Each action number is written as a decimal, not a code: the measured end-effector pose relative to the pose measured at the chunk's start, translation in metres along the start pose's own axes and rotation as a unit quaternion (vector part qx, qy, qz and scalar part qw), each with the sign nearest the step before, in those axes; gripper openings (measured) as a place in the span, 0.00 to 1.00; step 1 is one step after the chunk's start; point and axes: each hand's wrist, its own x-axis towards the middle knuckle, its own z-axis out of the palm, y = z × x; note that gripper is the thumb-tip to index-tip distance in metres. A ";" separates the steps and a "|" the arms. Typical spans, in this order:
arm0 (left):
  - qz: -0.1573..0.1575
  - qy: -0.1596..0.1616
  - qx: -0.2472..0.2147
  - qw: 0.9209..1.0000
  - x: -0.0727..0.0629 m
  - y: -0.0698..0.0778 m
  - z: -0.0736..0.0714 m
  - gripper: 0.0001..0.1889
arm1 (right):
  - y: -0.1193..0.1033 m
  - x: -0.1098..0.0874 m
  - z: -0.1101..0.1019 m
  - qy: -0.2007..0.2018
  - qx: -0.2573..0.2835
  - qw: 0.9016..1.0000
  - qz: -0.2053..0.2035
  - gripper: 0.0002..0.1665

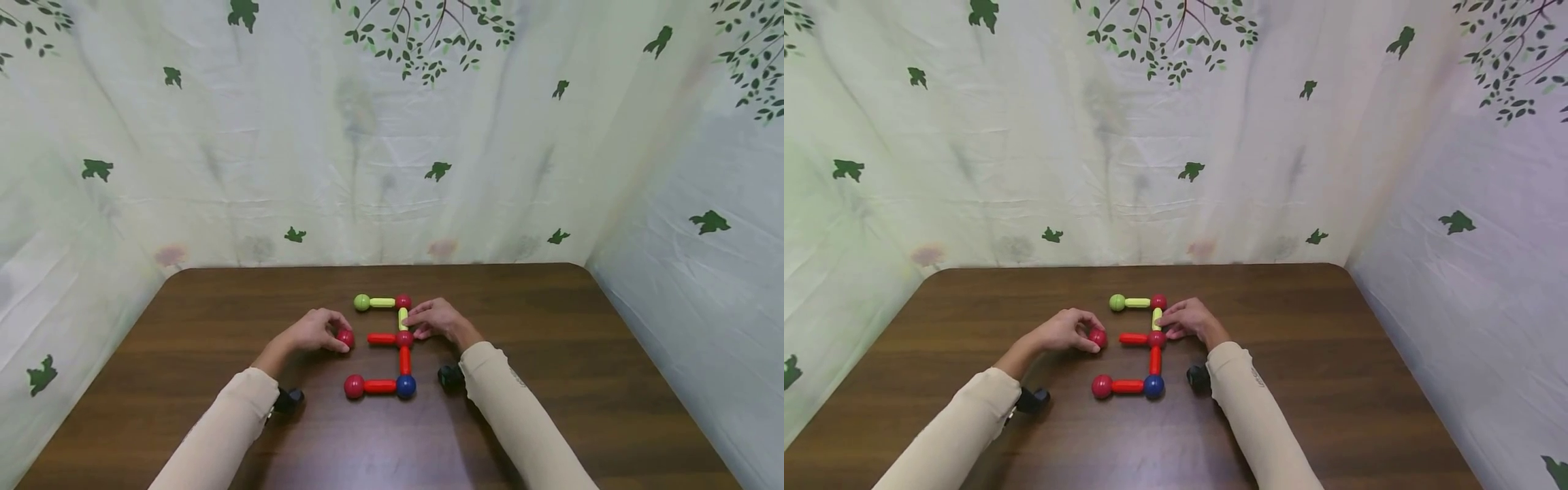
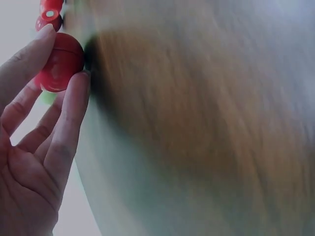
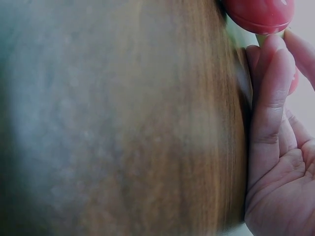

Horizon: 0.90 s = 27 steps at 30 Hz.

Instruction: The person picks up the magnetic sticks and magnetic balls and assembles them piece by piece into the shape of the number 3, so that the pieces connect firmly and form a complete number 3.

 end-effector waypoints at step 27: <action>0.031 0.053 -0.013 0.998 -0.006 0.008 0.017 0.16 | 0.004 0.003 0.003 0.002 0.005 1.000 -0.001 0.17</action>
